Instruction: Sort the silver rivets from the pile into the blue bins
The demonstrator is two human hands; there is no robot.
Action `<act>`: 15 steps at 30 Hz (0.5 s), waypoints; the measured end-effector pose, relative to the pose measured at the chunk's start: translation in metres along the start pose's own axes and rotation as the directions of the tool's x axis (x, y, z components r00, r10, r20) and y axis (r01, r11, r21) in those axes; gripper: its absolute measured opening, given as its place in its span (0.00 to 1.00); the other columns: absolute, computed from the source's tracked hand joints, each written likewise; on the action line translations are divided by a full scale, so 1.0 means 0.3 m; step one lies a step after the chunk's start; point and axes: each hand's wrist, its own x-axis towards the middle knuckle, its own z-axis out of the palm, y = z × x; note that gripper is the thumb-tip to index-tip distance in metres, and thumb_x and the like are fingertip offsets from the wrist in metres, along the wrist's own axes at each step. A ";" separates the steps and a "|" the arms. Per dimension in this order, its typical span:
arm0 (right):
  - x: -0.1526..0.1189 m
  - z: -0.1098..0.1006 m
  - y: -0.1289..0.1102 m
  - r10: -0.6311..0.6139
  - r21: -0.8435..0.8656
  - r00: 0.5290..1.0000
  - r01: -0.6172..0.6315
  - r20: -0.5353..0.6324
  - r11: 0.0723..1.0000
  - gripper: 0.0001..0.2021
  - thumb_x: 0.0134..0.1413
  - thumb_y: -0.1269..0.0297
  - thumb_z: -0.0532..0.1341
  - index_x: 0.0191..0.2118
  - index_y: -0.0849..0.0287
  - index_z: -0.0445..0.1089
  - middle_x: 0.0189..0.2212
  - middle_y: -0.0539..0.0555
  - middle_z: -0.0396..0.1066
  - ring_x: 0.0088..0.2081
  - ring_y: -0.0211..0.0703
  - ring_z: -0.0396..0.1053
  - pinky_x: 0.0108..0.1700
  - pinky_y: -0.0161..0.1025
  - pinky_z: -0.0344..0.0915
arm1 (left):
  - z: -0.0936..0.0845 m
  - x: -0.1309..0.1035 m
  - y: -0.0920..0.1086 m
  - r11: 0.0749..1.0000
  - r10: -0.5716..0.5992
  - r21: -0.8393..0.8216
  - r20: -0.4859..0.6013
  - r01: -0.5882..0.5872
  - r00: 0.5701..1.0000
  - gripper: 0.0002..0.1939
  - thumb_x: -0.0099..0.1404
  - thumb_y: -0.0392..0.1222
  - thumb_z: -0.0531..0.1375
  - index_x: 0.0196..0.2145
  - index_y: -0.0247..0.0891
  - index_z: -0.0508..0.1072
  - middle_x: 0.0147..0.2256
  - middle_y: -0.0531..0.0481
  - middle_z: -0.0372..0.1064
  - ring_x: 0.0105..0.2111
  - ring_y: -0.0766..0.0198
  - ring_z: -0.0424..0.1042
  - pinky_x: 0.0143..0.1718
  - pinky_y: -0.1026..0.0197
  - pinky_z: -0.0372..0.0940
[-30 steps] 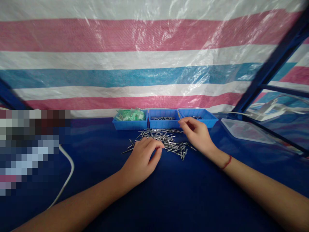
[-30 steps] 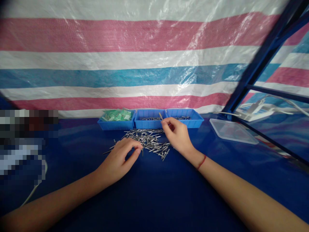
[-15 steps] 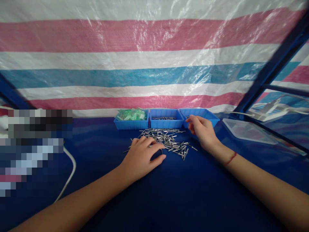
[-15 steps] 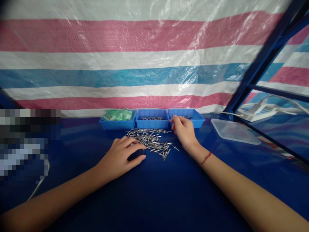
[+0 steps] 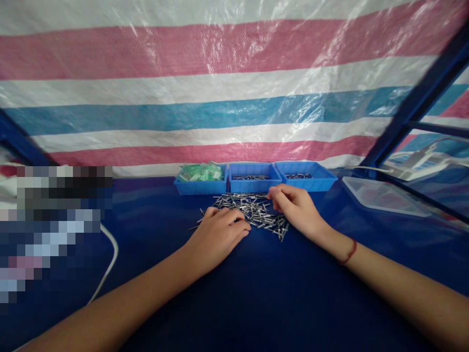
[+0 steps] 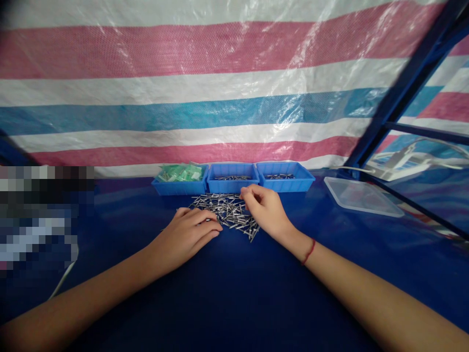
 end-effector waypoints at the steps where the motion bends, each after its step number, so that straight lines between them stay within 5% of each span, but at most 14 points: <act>1: -0.003 0.003 0.000 0.000 -0.006 1.000 0.000 0.010 1.000 0.19 0.57 0.54 0.52 0.21 0.59 0.65 0.17 0.48 0.63 0.22 0.36 0.61 0.27 0.35 0.56 | -0.001 0.001 -0.001 1.000 0.001 0.006 0.004 -0.001 1.000 0.10 0.69 0.41 0.52 0.40 0.43 0.73 0.42 0.51 0.69 0.42 0.60 0.66 0.43 0.55 0.53; 9: -0.014 0.018 -0.001 -0.028 -0.053 0.997 0.032 0.069 0.998 0.18 0.58 0.56 0.51 0.24 0.60 0.67 0.17 0.47 0.62 0.21 0.36 0.60 0.26 0.34 0.55 | 0.001 0.009 -0.024 0.995 0.085 -0.042 -0.019 -0.086 0.996 0.09 0.67 0.40 0.54 0.36 0.39 0.74 0.39 0.49 0.68 0.39 0.61 0.67 0.42 0.58 0.60; 15: -0.020 0.025 0.006 -0.060 -0.048 0.994 0.065 0.092 0.997 0.17 0.58 0.57 0.51 0.23 0.60 0.66 0.18 0.48 0.63 0.23 0.36 0.62 0.27 0.35 0.56 | 0.006 0.005 -0.033 0.987 0.144 -0.063 -0.030 -0.146 0.989 0.09 0.67 0.37 0.54 0.41 0.39 0.73 0.41 0.49 0.69 0.41 0.62 0.67 0.44 0.60 0.62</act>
